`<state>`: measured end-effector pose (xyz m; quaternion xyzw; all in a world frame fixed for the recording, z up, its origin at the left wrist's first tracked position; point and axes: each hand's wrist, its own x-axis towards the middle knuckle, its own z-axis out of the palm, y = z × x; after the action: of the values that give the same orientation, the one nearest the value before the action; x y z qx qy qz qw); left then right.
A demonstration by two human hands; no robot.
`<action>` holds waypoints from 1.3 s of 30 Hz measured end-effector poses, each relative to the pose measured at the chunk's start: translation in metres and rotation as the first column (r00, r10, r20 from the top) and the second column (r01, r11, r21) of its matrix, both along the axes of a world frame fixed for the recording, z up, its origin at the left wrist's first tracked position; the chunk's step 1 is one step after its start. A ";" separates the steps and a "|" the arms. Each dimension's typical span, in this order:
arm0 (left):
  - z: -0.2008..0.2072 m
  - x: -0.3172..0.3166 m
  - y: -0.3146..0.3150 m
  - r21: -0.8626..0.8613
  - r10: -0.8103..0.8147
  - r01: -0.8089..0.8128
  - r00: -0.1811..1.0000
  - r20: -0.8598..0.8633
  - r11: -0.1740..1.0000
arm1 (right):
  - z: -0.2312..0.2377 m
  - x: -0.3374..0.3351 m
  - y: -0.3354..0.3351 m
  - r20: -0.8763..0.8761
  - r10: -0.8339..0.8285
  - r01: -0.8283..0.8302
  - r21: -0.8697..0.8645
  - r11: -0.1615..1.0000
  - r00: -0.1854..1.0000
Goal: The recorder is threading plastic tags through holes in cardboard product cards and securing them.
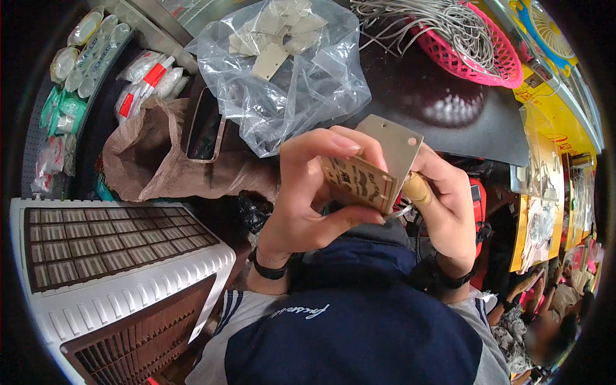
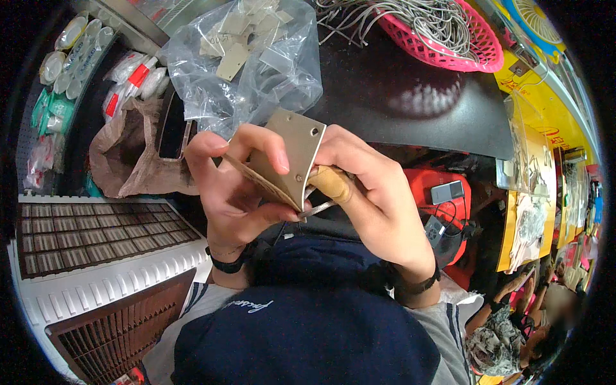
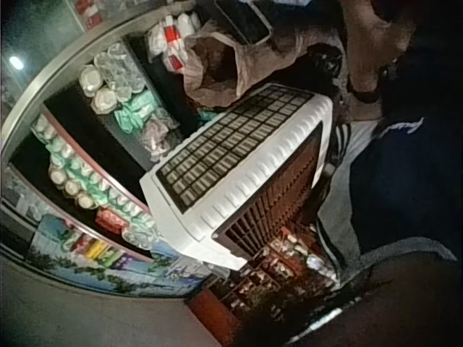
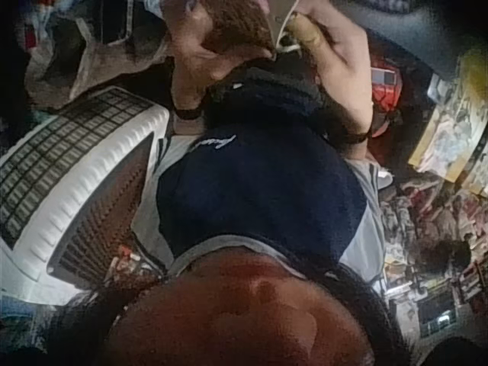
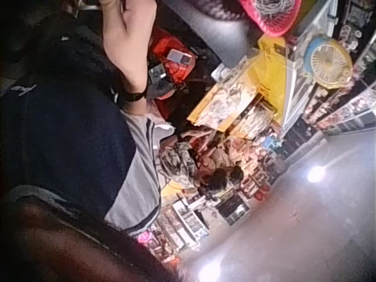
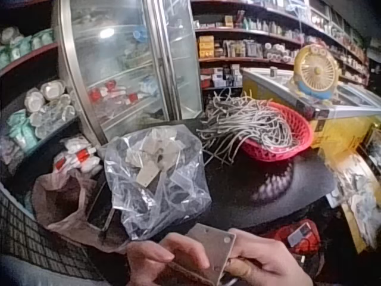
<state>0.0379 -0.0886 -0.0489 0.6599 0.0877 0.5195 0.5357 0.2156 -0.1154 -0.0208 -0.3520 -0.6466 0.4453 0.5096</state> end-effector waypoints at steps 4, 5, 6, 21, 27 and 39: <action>0.001 0.001 -0.001 0.000 0.023 -0.023 1.000 -0.009 1.000 | -0.006 0.001 -0.002 -0.208 0.011 -0.053 -0.199 0.978 0.978; 0.000 0.000 -0.001 0.004 0.042 -0.042 0.999 -0.026 0.999 | -0.006 -0.001 -0.003 -0.209 0.011 -0.054 -0.200 0.978 0.978; -0.003 0.002 -0.001 0.003 0.043 -0.043 0.999 -0.027 0.999 | -0.006 -0.004 -0.005 -0.303 -0.059 -0.009 -0.219 0.976 0.951; -0.005 0.000 -0.001 0.010 0.171 -0.171 0.979 -0.112 0.985 | 0.007 -0.003 -0.007 0.246 -0.214 0.144 0.273 0.951 0.945; -0.011 -0.005 -0.002 0.022 0.181 -0.180 0.961 -0.209 0.983 | 0.001 0.002 -0.002 0.341 -0.214 0.170 0.153 0.973 0.915; -0.010 -0.012 0.008 -0.096 -0.012 -0.021 0.945 -0.326 0.995 | 0.012 0.099 0.014 -0.542 -0.201 0.255 0.026 0.967 0.816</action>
<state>0.0263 -0.0809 -0.0587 0.7094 0.2019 0.3996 0.5443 0.3143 -0.1010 -0.0089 -0.2636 -0.4529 0.4293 0.7356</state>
